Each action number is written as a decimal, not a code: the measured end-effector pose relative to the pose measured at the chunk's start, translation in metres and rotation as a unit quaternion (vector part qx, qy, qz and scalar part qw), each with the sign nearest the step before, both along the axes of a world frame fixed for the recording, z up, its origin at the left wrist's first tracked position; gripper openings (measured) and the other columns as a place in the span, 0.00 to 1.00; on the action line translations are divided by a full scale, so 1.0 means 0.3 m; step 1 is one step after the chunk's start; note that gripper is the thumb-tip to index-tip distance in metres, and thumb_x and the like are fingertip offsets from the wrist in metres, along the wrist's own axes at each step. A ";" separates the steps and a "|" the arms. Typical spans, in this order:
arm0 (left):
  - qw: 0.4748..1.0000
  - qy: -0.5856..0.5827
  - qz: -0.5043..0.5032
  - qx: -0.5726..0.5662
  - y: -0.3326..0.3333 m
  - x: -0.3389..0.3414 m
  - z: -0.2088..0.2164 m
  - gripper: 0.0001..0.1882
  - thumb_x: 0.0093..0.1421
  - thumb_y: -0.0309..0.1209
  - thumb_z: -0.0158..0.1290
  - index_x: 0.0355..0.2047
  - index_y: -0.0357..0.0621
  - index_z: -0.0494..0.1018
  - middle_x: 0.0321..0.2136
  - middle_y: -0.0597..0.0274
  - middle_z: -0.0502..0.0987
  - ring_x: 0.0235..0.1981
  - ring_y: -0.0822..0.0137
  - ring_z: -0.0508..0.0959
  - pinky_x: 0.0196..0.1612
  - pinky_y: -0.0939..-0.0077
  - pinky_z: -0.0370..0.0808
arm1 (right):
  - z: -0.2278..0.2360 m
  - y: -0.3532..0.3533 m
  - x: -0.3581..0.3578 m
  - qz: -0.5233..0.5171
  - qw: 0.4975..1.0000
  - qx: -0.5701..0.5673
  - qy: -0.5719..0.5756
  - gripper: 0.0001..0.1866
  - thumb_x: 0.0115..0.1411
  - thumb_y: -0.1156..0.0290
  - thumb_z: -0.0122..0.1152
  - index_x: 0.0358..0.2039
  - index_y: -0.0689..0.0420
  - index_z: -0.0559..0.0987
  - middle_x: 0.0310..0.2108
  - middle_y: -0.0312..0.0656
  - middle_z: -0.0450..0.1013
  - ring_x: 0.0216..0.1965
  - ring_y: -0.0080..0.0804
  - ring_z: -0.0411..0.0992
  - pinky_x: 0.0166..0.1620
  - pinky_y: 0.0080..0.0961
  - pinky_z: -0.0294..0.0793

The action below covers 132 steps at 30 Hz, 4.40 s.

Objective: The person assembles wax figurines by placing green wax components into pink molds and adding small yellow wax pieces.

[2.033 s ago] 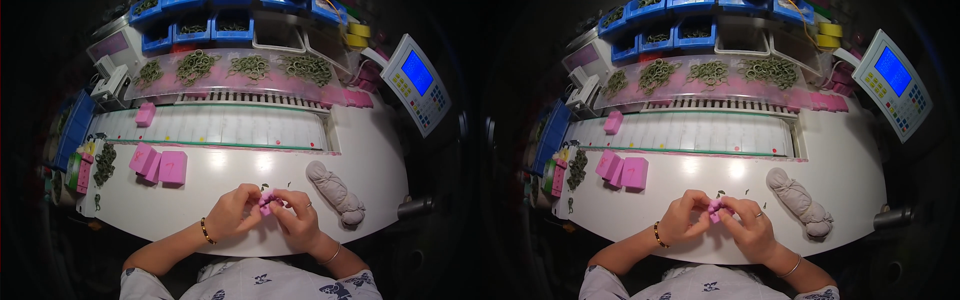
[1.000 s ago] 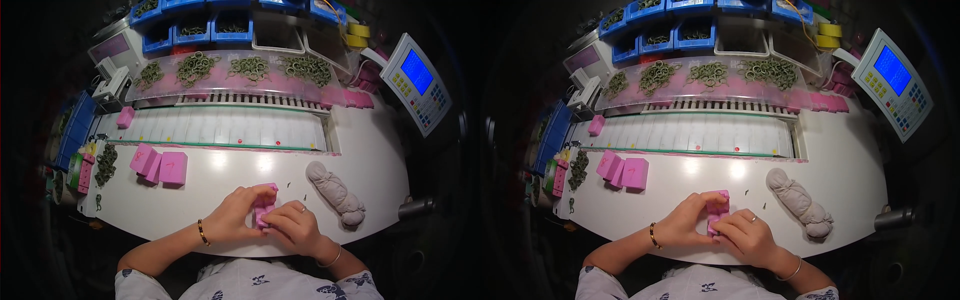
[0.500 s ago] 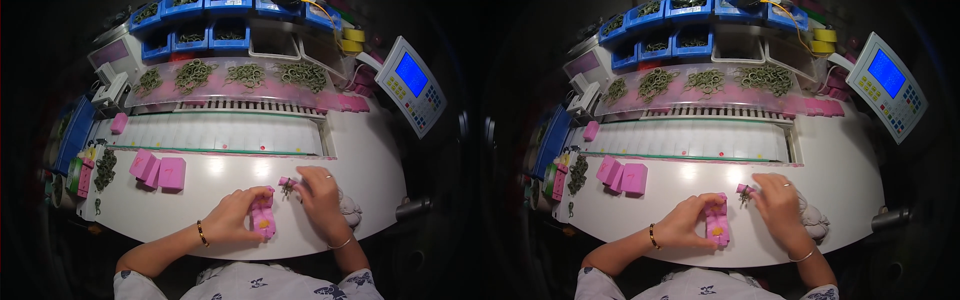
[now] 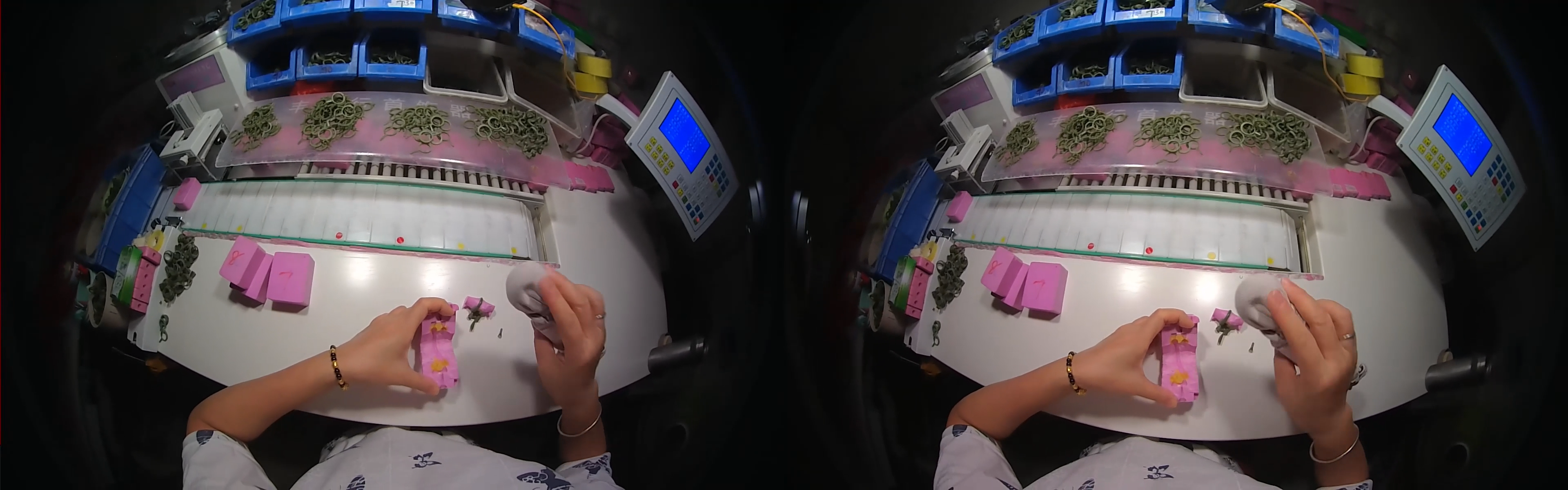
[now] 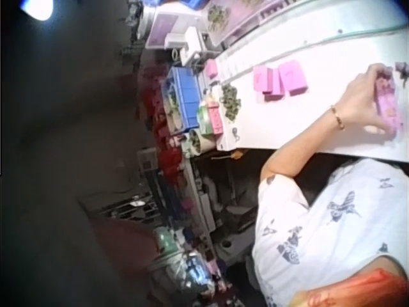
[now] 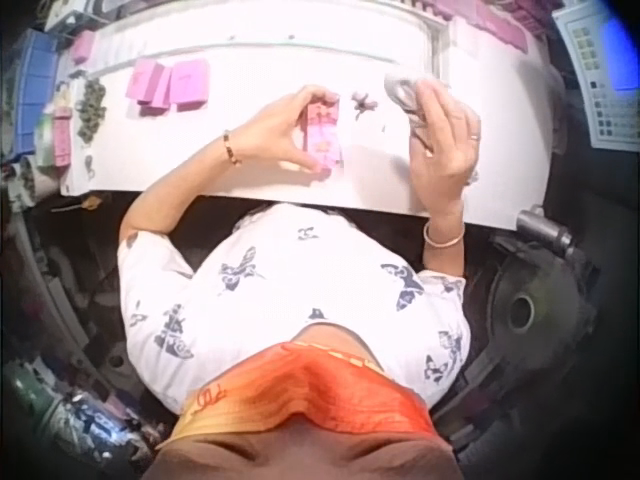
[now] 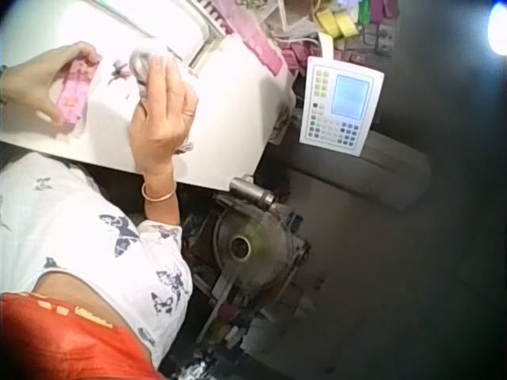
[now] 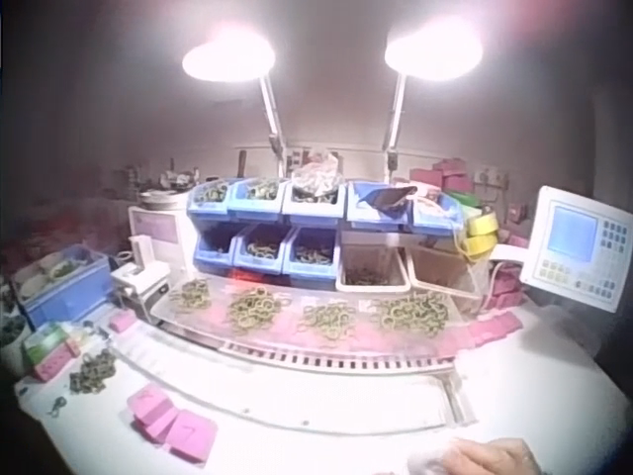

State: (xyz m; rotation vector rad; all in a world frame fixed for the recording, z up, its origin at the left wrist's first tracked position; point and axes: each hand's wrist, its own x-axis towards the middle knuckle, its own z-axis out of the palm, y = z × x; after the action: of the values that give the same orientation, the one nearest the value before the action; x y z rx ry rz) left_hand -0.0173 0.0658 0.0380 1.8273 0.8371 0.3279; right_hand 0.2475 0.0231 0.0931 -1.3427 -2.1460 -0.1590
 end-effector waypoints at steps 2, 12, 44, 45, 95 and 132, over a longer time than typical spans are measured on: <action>1.000 -0.018 0.013 0.015 -0.004 -0.017 -0.021 0.51 0.42 0.38 0.73 0.63 0.46 0.57 0.54 0.53 0.68 0.52 0.58 0.72 0.55 0.67 0.70 | 0.027 -0.014 -0.078 0.028 0.993 0.106 -0.031 0.26 0.47 0.81 0.63 0.49 0.54 0.81 0.53 0.44 0.74 0.40 0.38 0.72 0.44 0.32 0.73; 0.993 0.014 0.057 0.103 -0.052 0.012 -0.014 0.47 0.42 0.38 0.73 0.61 0.44 0.61 0.48 0.54 0.72 0.48 0.55 0.73 0.52 0.66 0.72 | -0.011 -0.036 -0.124 0.132 0.990 0.009 -0.055 0.24 0.49 0.71 0.63 0.50 0.48 0.81 0.53 0.42 0.76 0.39 0.33 0.75 0.39 0.24 0.69; 0.950 -0.210 0.219 0.066 0.019 0.100 -0.008 0.21 0.60 0.26 0.60 0.53 0.39 0.70 0.41 0.62 0.75 0.37 0.78 0.73 0.35 0.84 0.72 | -0.160 0.110 -0.095 0.085 0.736 -0.402 0.538 0.07 0.66 0.74 0.55 0.42 0.62 0.77 0.34 0.38 0.76 0.36 0.21 0.74 0.37 0.19 0.74; 0.950 -0.241 0.198 0.022 0.035 0.110 -0.008 0.17 0.62 0.26 0.59 0.51 0.39 0.70 0.39 0.63 0.75 0.35 0.78 0.74 0.35 0.84 0.72 | -0.173 0.118 -0.091 0.109 0.700 -0.425 0.563 0.06 0.67 0.74 0.54 0.42 0.61 0.76 0.34 0.38 0.75 0.34 0.21 0.74 0.36 0.18 0.73; 0.934 -0.227 0.245 0.130 0.042 0.159 -0.062 0.07 0.61 0.21 0.58 0.40 0.39 0.74 0.28 0.70 0.77 0.23 0.84 0.69 0.26 0.87 0.66 | -0.232 0.153 -0.154 0.080 0.580 -0.465 0.664 0.09 0.68 0.64 0.58 0.36 0.55 0.73 0.25 0.28 0.68 0.24 0.12 0.62 0.25 0.10 0.59; 0.813 -0.379 0.271 -0.348 0.072 0.106 -0.083 0.14 0.69 0.28 0.49 0.54 0.39 0.69 0.39 0.67 0.72 0.31 0.78 0.69 0.31 0.86 0.70 | 0.128 0.810 0.348 0.019 0.638 -0.279 0.717 0.11 0.60 0.65 0.67 0.35 0.57 0.76 0.31 0.35 0.72 0.29 0.23 0.69 0.29 0.18 0.68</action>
State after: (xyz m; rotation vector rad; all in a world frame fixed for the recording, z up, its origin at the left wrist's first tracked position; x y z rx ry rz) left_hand 0.0145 0.0876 0.0131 0.6273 0.7332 0.9083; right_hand 0.3518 0.2662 0.1314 -0.9910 -0.7517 1.2711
